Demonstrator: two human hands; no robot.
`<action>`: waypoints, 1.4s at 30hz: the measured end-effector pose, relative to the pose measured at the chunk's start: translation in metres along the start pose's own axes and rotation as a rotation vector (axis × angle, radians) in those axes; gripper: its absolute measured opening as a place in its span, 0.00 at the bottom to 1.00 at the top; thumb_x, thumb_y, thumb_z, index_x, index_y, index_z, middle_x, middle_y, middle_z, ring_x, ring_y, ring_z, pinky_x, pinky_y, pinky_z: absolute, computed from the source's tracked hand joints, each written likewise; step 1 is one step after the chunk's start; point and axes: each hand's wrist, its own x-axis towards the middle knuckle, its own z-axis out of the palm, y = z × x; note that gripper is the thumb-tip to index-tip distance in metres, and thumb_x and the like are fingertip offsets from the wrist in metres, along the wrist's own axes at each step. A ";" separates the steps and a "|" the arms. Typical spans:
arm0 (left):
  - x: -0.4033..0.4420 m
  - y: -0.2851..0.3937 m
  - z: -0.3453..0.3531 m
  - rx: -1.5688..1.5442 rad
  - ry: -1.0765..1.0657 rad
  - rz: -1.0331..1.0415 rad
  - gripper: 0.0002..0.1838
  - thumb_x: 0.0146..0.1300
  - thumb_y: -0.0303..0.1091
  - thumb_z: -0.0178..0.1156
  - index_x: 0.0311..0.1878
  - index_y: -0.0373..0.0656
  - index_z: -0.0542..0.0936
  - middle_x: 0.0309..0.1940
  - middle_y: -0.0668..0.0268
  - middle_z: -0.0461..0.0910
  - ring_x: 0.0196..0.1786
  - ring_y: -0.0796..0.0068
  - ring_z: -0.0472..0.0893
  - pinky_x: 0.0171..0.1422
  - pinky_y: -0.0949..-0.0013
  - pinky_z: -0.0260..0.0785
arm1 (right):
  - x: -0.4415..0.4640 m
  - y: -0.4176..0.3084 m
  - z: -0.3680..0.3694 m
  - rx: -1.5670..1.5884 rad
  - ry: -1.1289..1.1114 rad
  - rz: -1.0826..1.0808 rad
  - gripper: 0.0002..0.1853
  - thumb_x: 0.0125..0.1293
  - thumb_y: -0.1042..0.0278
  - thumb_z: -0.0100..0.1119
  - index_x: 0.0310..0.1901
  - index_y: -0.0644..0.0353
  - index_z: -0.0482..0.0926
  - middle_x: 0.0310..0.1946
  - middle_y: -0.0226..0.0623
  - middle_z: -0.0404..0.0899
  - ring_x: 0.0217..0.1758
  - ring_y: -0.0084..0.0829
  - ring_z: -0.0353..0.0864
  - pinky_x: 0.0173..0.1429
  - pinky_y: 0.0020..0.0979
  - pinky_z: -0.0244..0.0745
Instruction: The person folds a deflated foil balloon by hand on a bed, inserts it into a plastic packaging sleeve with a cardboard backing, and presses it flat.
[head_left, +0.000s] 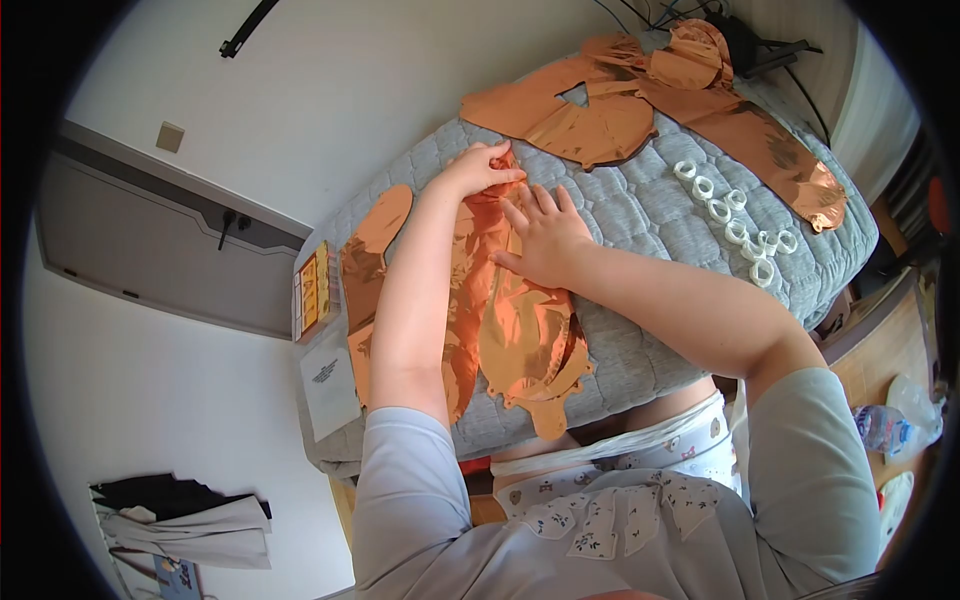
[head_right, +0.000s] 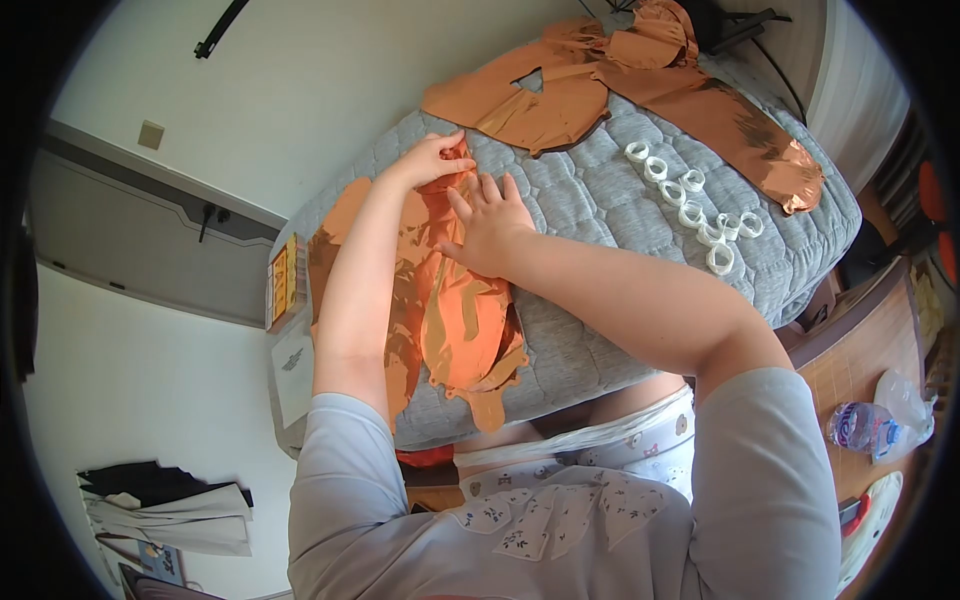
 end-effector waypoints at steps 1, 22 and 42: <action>0.001 -0.003 0.001 0.000 0.000 0.007 0.50 0.62 0.65 0.70 0.82 0.50 0.64 0.70 0.51 0.70 0.70 0.55 0.74 0.74 0.58 0.67 | 0.000 0.000 0.000 0.001 0.006 -0.001 0.48 0.77 0.27 0.34 0.84 0.57 0.49 0.83 0.52 0.52 0.88 0.48 0.45 0.87 0.54 0.36; -0.229 0.111 0.064 -0.239 0.446 0.563 0.09 0.66 0.37 0.67 0.46 0.48 0.89 0.46 0.67 0.87 0.53 0.63 0.83 0.64 0.58 0.71 | 0.006 -0.001 0.014 -0.101 0.126 -0.008 0.47 0.75 0.26 0.40 0.83 0.53 0.53 0.83 0.47 0.54 0.85 0.47 0.52 0.85 0.53 0.46; -0.236 0.109 0.071 -0.128 0.354 0.685 0.20 0.67 0.37 0.68 0.61 0.50 0.85 0.58 0.67 0.84 0.61 0.62 0.79 0.71 0.57 0.69 | 0.007 -0.001 0.015 -0.090 0.196 0.005 0.47 0.74 0.23 0.39 0.81 0.53 0.58 0.82 0.46 0.58 0.84 0.46 0.56 0.84 0.53 0.48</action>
